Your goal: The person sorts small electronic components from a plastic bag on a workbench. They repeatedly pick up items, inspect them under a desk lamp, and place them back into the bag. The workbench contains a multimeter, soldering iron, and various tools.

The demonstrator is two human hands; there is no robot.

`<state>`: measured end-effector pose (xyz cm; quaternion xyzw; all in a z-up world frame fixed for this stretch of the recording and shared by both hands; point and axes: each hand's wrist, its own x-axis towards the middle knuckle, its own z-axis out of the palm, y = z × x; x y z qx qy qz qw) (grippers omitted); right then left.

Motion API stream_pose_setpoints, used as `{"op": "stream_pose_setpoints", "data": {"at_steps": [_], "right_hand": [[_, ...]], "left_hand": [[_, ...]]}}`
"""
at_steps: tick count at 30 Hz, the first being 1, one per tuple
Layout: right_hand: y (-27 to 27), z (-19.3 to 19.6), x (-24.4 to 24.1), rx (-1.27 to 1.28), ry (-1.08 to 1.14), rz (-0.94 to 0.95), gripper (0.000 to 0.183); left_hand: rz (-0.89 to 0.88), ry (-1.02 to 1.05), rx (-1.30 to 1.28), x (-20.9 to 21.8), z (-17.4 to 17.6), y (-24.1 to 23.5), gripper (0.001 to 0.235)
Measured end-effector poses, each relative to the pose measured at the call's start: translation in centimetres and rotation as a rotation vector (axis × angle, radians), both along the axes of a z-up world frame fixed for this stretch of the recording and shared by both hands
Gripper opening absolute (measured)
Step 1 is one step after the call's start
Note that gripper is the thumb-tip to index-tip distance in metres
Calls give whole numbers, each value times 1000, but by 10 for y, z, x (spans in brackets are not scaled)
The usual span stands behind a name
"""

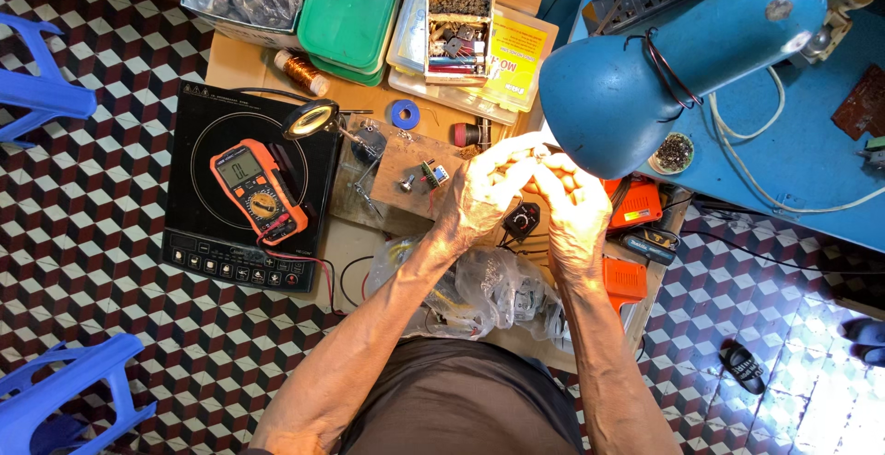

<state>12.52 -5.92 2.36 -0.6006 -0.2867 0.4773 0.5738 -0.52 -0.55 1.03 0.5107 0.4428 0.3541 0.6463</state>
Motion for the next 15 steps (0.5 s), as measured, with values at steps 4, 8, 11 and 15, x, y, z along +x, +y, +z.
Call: {"op": "stream_pose_setpoints", "data": {"at_steps": [4, 8, 11, 15], "right_hand": [[-1, 1, 3, -61, -22, 4, 23], [-3, 6, 9, -47, -188, 48, 28], [-5, 7, 11, -42, -335, 89, 25], [-6, 5, 8, -33, -318, 81, 19]], "left_hand": [[-5, -64, 18, -2, -4, -4, 36], [45, 32, 201, -2, -7, -8, 33], [69, 61, 194, -3, -8, -12, 36], [77, -7, 133, -3, -8, -14, 37]]}}
